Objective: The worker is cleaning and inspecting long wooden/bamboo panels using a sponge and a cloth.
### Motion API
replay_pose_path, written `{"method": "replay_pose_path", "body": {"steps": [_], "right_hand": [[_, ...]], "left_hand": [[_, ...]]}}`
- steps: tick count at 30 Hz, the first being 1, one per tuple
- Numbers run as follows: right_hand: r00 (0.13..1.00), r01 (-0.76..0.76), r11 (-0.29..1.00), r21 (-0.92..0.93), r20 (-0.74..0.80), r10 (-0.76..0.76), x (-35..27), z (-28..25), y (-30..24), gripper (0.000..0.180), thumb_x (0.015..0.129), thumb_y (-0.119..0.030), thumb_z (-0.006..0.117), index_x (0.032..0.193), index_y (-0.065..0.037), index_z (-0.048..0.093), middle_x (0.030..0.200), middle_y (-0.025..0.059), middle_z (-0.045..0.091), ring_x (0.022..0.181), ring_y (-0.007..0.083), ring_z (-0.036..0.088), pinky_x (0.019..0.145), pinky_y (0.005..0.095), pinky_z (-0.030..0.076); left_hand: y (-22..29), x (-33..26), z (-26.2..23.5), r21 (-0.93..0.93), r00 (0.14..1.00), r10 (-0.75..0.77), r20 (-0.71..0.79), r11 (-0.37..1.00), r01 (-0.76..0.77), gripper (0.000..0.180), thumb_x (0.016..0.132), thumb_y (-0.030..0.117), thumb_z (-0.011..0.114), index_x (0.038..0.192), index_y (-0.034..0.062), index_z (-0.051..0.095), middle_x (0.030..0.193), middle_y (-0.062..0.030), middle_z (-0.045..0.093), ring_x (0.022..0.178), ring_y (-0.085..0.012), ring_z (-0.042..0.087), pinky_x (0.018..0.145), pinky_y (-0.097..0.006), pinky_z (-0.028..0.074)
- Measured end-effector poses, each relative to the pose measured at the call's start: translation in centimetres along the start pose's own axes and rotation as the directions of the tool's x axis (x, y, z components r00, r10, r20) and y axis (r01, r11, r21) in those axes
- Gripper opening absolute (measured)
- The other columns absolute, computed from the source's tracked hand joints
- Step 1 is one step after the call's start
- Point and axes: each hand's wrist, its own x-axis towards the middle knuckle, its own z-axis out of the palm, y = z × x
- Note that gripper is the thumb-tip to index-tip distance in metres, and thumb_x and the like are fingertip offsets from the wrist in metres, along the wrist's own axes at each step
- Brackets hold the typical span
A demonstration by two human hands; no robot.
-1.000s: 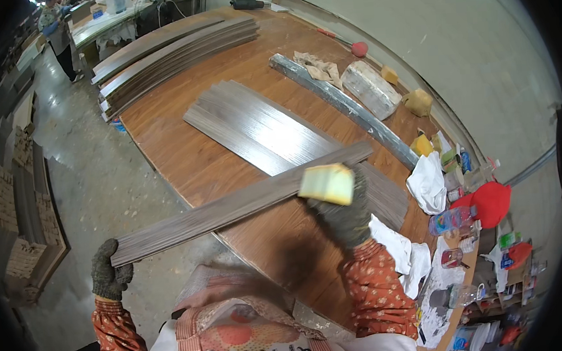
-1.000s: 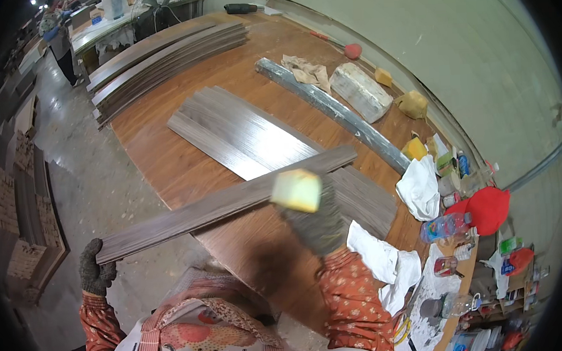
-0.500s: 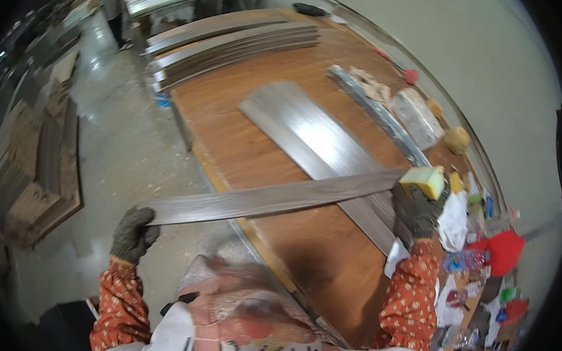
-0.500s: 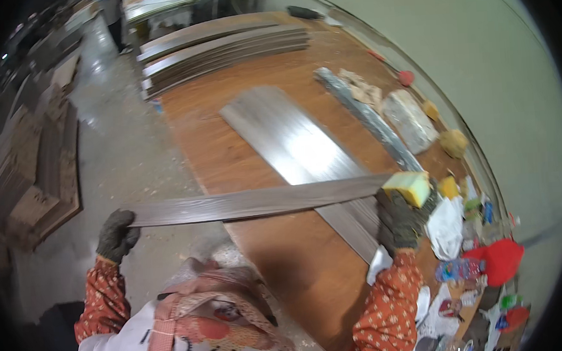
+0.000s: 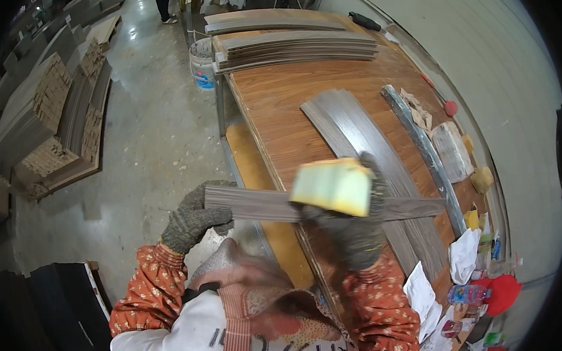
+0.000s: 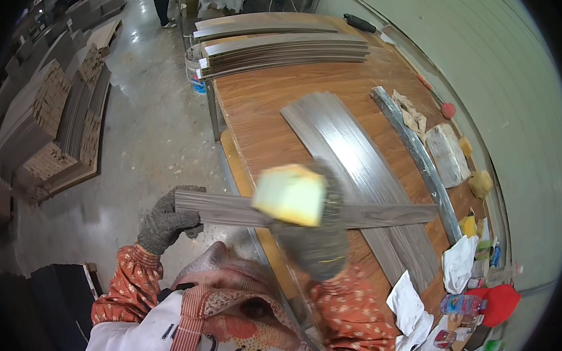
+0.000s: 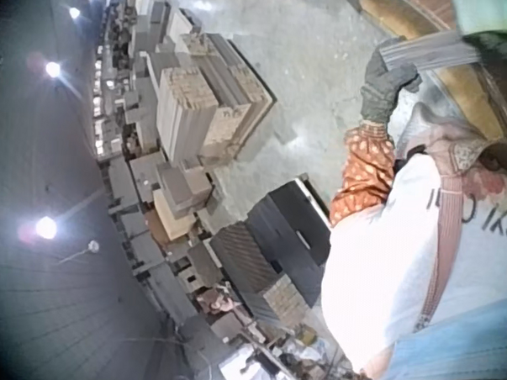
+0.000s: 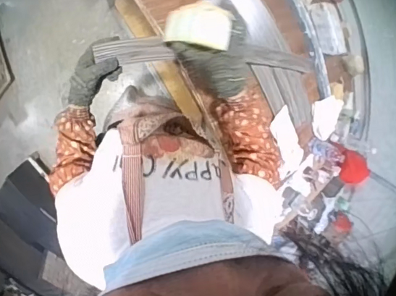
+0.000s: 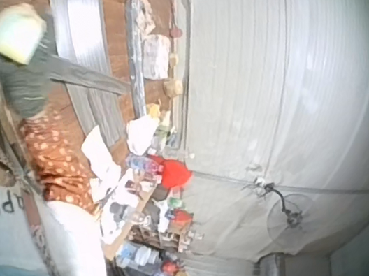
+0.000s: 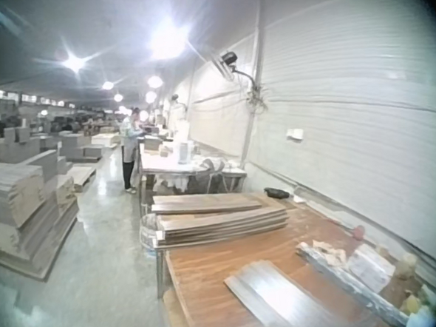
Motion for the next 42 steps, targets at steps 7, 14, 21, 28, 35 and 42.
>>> {"method": "replay_pose_path", "body": {"steps": [7, 14, 21, 28, 35, 42], "right_hand": [[0.891, 0.447, 0.895, 0.009, 0.09, -0.445, 2.8, 7.8, -5.4, 0.067, 0.072, -0.02, 0.078, 0.125, 0.006, 0.045, 0.119, 0.0229, 0.055, 0.105, 0.0384, 0.058, 0.09, 0.0449, 0.048], [0.968, 0.233, 0.72, -0.654, 0.081, -0.239, -0.1, -2.9, -0.2, 0.042, 0.078, -0.017, 0.073, 0.112, -0.003, 0.055, 0.098, 0.0143, 0.06, 0.092, 0.03, 0.062, 0.081, 0.04, 0.052], [0.501, -0.509, 0.836, -0.205, -0.86, 0.094, -14.2, -19.9, 6.9, 0.089, 0.065, -0.004, 0.082, 0.139, -0.005, 0.033, 0.126, 0.0102, 0.049, 0.113, 0.0227, 0.05, 0.096, 0.035, 0.046], [0.455, -0.871, 0.229, -0.435, -0.89, 0.039, -28.5, -28.7, 3.6, 0.092, 0.06, -0.004, 0.08, 0.14, -0.004, 0.034, 0.131, 0.0161, 0.049, 0.118, 0.0299, 0.05, 0.1, 0.0363, 0.042], [0.462, -0.683, -0.439, -0.584, -0.811, 0.359, -38.6, -36.5, 5.9, 0.074, 0.069, -0.009, 0.065, 0.138, -0.007, 0.04, 0.13, 0.0203, 0.048, 0.118, 0.0382, 0.046, 0.101, 0.0432, 0.038], [0.155, -0.835, -0.3, -0.461, -0.721, 0.675, -36.5, -36.4, 6.1, 0.089, 0.072, -0.019, 0.074, 0.148, -0.016, 0.026, 0.14, 0.0223, 0.041, 0.132, 0.0396, 0.036, 0.107, 0.0426, 0.034]], "left_hand": [[-4.1, 1.7, -5.0, 0.715, 0.755, 0.519, 0.4, 0.339, -0.612, 0.044, 0.084, 0.019, 0.066, 0.124, 0.0047, 0.054, 0.116, -0.0093, 0.062, 0.105, -0.024, 0.06, 0.093, -0.039, 0.047], [-1.5, 0.9, -1.0, 0.163, 1.0, 0.008, 0.003, 0.987, -0.008, 0.059, 0.07, 0.008, 0.076, 0.123, -0.0015, 0.052, 0.089, -0.0113, 0.064, 0.069, -0.0184, 0.063, 0.058, -0.03, 0.053], [-2.7, 1.5, -0.7, 0.106, 0.999, 0.024, 0.027, 0.994, -0.027, 0.058, 0.066, 0.008, 0.079, 0.117, -0.0037, 0.053, 0.087, -0.0128, 0.063, 0.064, -0.0205, 0.062, 0.05, -0.031, 0.049], [-3.0, 2.0, 0.6, 0.104, 0.987, -0.138, 0.08, 0.986, 0.129, 0.056, 0.063, 0.008, 0.073, 0.114, -0.0045, 0.053, 0.085, -0.0155, 0.062, 0.055, -0.0221, 0.059, 0.046, -0.032, 0.048], [-6.5, 2.5, 0.7, -0.021, 0.993, -0.113, 0.03, 0.993, 0.113, 0.055, 0.068, 0.006, 0.063, 0.12, -0.0037, 0.049, 0.083, -0.015, 0.061, 0.047, -0.02, 0.054, 0.039, -0.029, 0.044], [-8.7, 2.0, 3.6, -0.016, 0.982, -0.181, -0.057, 0.983, 0.18, 0.055, 0.071, 0.008, 0.061, 0.123, -0.0014, 0.048, 0.073, -0.0118, 0.057, 0.044, -0.0202, 0.05, 0.038, -0.03, 0.041]]}}
